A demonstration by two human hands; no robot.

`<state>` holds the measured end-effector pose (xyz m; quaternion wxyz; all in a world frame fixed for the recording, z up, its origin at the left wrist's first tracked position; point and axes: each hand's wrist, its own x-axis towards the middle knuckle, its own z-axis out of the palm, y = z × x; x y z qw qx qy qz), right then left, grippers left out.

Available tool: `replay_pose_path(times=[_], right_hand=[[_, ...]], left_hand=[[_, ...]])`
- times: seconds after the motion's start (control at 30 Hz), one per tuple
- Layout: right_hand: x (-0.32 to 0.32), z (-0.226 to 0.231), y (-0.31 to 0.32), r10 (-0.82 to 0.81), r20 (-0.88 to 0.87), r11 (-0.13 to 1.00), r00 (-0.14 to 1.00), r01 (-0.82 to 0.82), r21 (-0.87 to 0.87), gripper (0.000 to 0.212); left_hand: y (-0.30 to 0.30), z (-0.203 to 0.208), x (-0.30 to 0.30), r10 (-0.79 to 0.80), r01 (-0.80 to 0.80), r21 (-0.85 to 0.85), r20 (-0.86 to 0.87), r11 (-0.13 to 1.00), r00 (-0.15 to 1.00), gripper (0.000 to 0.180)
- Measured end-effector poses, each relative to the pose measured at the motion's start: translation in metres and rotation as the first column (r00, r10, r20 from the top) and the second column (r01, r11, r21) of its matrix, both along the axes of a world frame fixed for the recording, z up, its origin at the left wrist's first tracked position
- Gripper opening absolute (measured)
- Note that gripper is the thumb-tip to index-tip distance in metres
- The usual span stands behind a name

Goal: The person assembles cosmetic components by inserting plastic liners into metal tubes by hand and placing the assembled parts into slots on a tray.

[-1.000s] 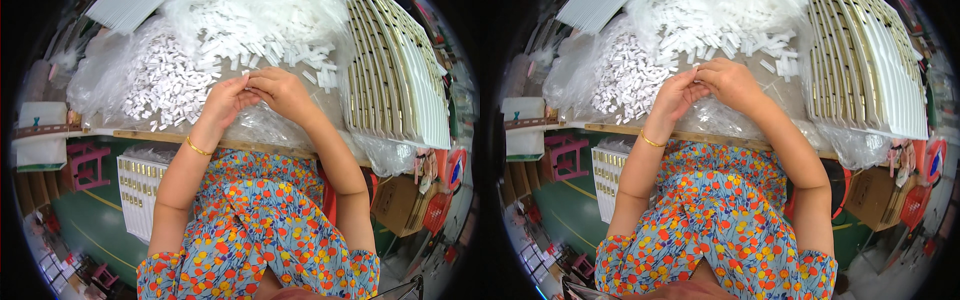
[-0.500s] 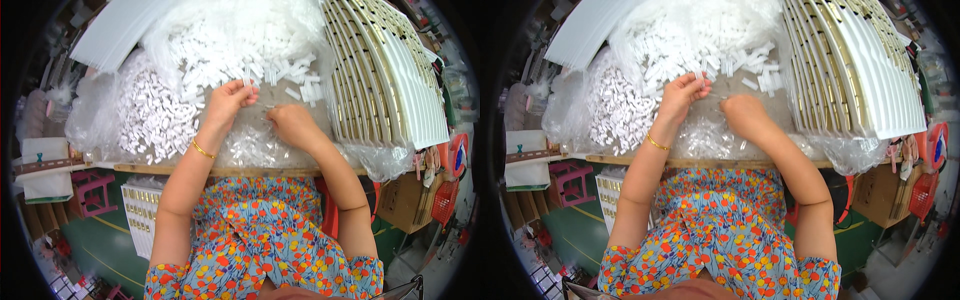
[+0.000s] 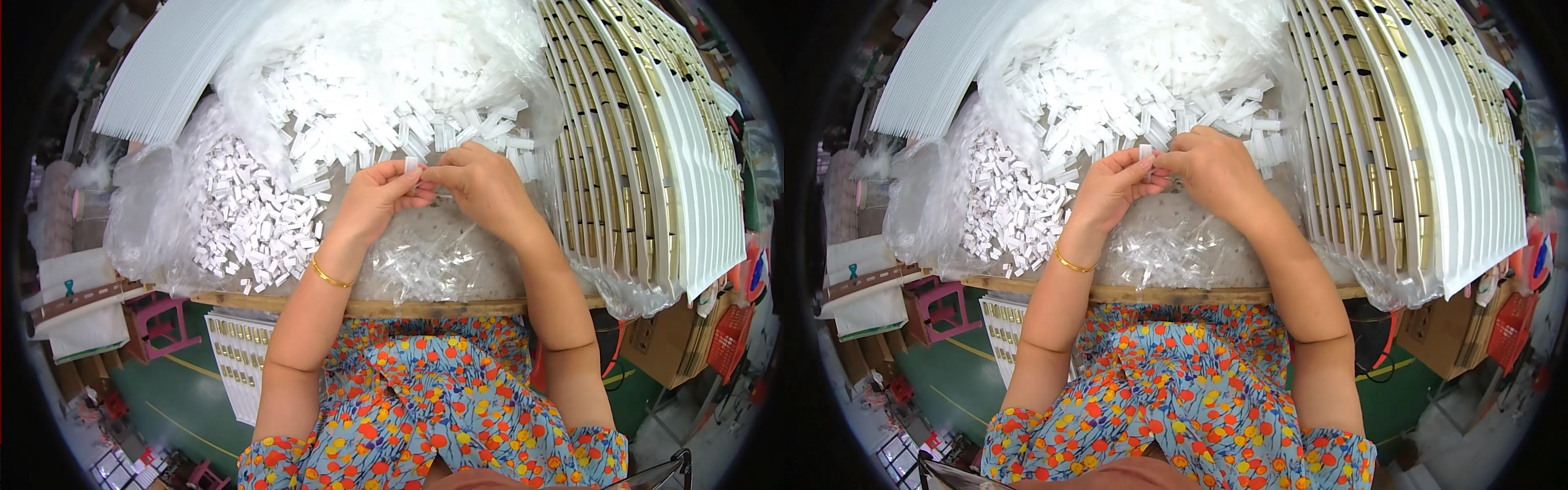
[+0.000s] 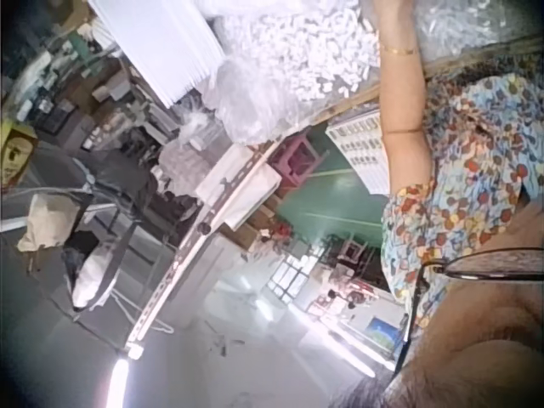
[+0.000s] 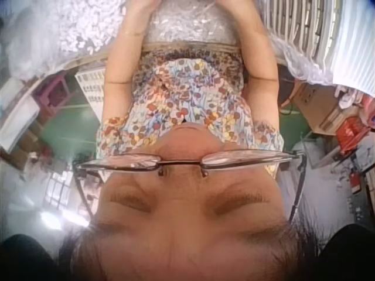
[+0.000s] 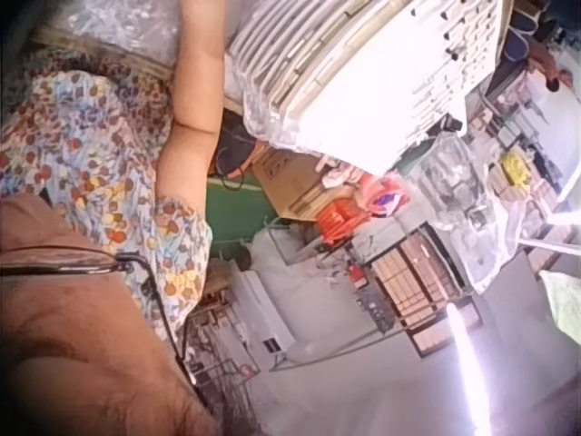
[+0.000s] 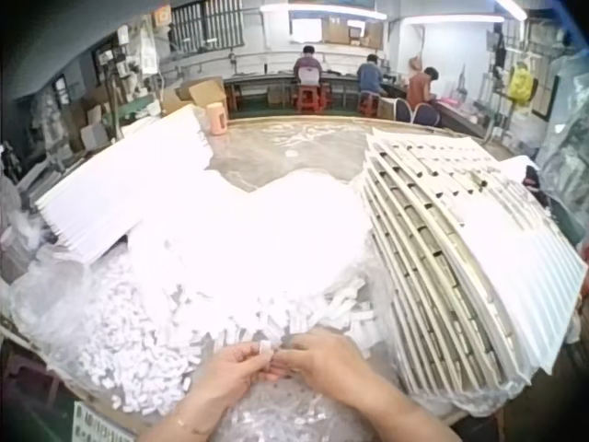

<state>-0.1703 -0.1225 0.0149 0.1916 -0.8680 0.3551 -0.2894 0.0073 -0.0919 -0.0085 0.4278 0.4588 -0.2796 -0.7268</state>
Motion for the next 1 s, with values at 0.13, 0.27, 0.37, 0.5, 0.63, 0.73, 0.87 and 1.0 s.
replay_pose_path(times=[0.13,0.27,0.37,0.5,0.63,0.73,0.87,1.0], right_hand=[[0.000,-0.003,-0.002,-0.098,0.150,0.987,0.984,0.077,0.140,0.008],[-0.003,-0.004,-0.005,-0.058,0.119,0.984,0.991,0.037,0.174,0.009],[-0.003,-0.004,-0.006,0.026,0.144,0.990,0.989,-0.045,0.135,0.009],[-0.001,-0.007,0.000,0.099,0.082,0.993,0.992,-0.104,0.063,0.011],[0.005,-0.007,0.000,0.106,0.150,0.994,0.983,-0.100,-0.046,0.013],[0.004,-0.009,-0.001,-0.101,0.190,0.995,0.977,0.098,0.025,0.012],[0.006,-0.008,0.001,-0.178,0.305,0.984,0.936,0.169,0.055,0.010],[0.012,-0.005,0.005,-0.259,0.356,0.966,0.898,0.242,0.094,0.010]], left_hand=[[0.002,-0.004,0.005,0.030,-0.029,0.024,-0.033,0.999,0.999,0.019],[0.005,-0.011,0.007,0.016,-0.011,0.059,-0.088,0.998,0.996,0.020],[0.002,-0.007,0.006,0.010,-0.001,0.103,-0.089,0.995,0.996,0.018],[0.000,-0.009,0.011,-0.073,0.105,0.148,-0.208,0.983,0.975,0.016],[0.000,-0.015,0.016,-0.037,0.064,0.099,-0.249,0.993,0.968,0.017],[0.002,-0.013,0.016,0.030,-0.013,0.087,-0.197,0.996,0.980,0.018],[0.006,-0.011,0.012,-0.018,0.027,0.042,-0.198,0.999,0.980,0.020],[0.008,-0.007,0.011,-0.068,0.070,0.007,-0.164,0.998,0.984,0.019]])
